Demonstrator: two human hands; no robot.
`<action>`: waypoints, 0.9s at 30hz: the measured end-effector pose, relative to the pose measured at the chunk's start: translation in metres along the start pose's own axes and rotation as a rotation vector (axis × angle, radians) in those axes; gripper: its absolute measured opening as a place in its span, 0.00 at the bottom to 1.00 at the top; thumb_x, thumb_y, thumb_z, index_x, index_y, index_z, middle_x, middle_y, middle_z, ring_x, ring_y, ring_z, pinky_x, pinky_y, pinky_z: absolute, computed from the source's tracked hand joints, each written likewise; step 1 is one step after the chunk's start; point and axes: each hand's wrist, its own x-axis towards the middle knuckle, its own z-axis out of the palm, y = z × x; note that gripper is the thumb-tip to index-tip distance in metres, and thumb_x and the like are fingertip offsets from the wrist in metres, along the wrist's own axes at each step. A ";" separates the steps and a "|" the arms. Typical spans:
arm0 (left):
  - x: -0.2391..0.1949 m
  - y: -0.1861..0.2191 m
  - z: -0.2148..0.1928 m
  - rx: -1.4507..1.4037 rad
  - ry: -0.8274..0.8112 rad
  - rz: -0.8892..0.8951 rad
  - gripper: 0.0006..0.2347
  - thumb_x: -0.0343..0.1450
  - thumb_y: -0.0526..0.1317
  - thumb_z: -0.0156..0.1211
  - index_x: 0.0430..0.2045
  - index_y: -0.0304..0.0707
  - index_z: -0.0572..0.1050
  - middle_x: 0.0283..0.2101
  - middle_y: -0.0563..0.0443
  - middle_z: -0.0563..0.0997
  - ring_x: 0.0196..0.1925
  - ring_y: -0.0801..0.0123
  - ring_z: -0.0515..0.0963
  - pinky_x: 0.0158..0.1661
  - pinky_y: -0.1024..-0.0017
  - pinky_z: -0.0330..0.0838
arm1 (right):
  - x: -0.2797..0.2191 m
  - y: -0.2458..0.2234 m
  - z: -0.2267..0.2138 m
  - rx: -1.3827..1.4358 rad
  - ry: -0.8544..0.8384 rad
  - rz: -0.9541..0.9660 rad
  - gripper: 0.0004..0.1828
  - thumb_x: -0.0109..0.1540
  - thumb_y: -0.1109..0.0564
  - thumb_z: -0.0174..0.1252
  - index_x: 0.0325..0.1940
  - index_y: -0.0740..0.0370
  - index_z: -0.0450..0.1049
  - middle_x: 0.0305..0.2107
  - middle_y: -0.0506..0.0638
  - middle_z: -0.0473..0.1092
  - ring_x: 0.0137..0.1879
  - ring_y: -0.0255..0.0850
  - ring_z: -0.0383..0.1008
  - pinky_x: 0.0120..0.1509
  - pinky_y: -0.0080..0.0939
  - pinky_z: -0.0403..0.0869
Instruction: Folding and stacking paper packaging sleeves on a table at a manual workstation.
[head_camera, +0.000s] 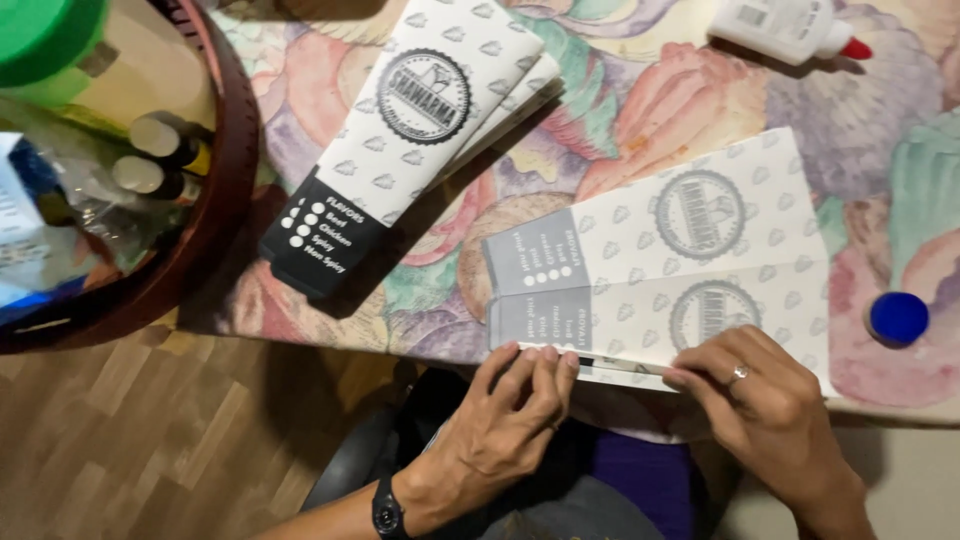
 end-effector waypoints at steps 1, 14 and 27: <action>-0.001 0.001 0.000 -0.004 -0.022 -0.008 0.15 0.80 0.29 0.41 0.60 0.20 0.70 0.53 0.37 0.71 0.53 0.52 0.78 0.58 0.53 0.75 | 0.000 0.002 0.000 0.037 0.012 -0.003 0.05 0.61 0.61 0.64 0.33 0.61 0.74 0.27 0.48 0.71 0.33 0.42 0.69 0.44 0.41 0.69; 0.002 0.015 0.010 0.249 -0.132 -0.077 0.30 0.75 0.29 0.60 0.73 0.52 0.57 0.50 0.44 0.64 0.41 0.57 0.68 0.53 0.57 0.74 | 0.004 0.007 -0.003 0.292 -0.002 0.155 0.02 0.57 0.60 0.68 0.32 0.58 0.80 0.21 0.45 0.71 0.26 0.34 0.67 0.34 0.34 0.64; 0.018 0.027 0.005 0.338 -0.237 -0.110 0.29 0.74 0.38 0.55 0.72 0.64 0.60 0.49 0.44 0.66 0.44 0.53 0.73 0.46 0.55 0.72 | -0.017 0.010 -0.013 -0.056 -0.002 0.054 0.06 0.63 0.57 0.63 0.35 0.59 0.73 0.30 0.47 0.72 0.37 0.44 0.69 0.46 0.42 0.68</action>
